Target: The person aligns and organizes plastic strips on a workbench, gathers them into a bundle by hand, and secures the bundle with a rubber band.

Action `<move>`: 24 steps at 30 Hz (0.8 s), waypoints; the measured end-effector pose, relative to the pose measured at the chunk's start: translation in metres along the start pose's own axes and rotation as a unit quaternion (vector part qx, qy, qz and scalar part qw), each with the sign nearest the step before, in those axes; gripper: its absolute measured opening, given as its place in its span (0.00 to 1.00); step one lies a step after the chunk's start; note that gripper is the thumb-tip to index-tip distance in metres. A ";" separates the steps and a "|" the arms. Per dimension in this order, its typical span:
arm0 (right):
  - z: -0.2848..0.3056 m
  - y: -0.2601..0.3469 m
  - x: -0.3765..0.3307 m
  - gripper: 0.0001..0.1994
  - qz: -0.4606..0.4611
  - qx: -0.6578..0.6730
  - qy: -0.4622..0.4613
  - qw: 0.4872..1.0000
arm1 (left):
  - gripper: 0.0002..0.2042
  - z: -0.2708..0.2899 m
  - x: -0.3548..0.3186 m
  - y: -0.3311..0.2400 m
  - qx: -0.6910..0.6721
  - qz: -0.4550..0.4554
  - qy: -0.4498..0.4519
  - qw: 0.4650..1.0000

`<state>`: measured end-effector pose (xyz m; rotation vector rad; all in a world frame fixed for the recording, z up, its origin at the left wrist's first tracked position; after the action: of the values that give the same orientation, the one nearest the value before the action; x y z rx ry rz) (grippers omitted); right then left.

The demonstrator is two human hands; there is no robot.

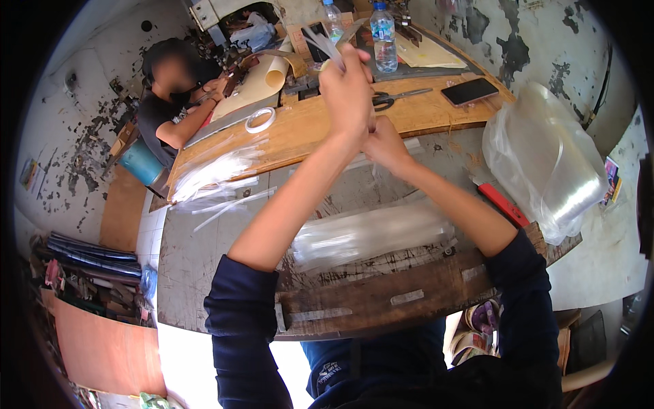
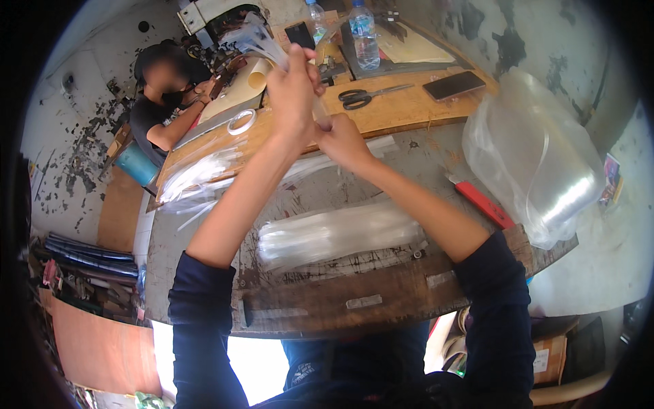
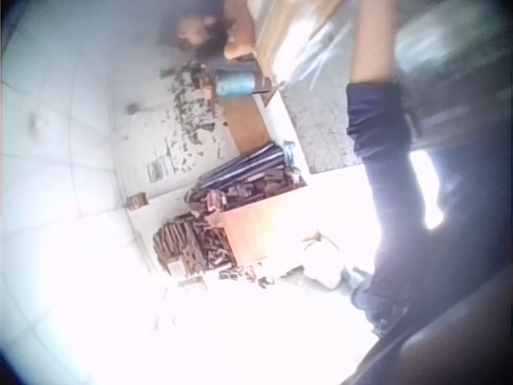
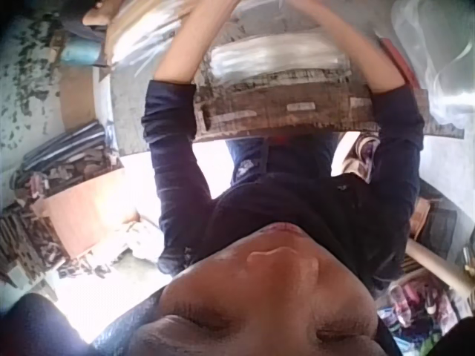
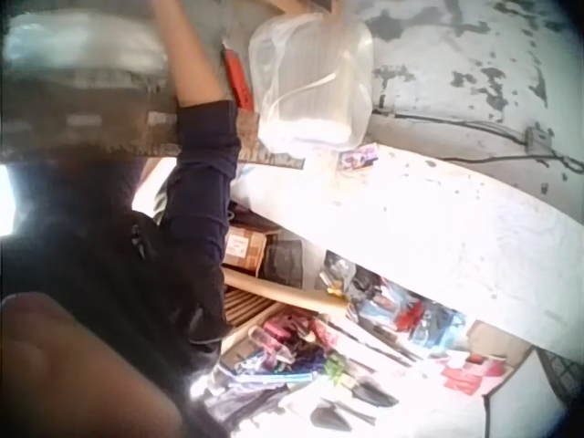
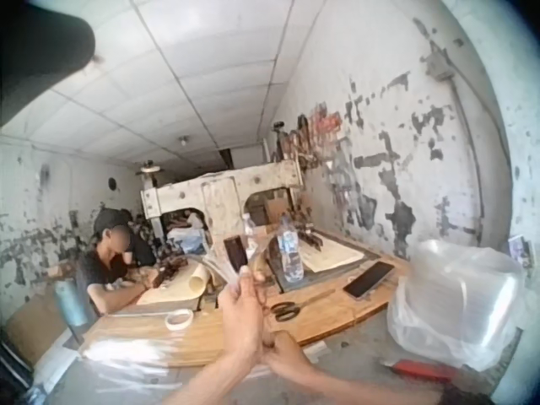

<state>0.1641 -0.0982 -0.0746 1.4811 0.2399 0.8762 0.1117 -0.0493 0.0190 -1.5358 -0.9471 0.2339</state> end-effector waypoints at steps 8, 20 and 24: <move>-0.004 -0.014 -0.001 0.18 -0.015 -0.024 0.004 1.000 | 0.12 0.007 -0.005 0.029 0.011 0.042 -0.015 0.999; 0.000 -0.008 -0.009 0.12 -0.051 0.069 0.005 0.996 | 0.13 0.000 -0.014 0.015 -0.021 -0.072 -0.025 0.997; 0.006 -0.006 -0.003 0.12 0.053 -0.043 -0.055 0.996 | 0.14 0.004 -0.013 0.030 0.013 -0.043 -0.060 0.997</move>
<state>0.1679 -0.1033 -0.0805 1.4659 0.0413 0.8770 0.1138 -0.0524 -0.0140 -1.4663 -1.0976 0.2779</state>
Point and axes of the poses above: each hand's wrist, its own x-axis towards the middle knuckle, its own z-axis out of the back of the hand, y = z × x, the point moved 7 cm from there along x, towards the middle knuckle, and after that the axes turned 3 degrees about -y, right-handed, at the moved point
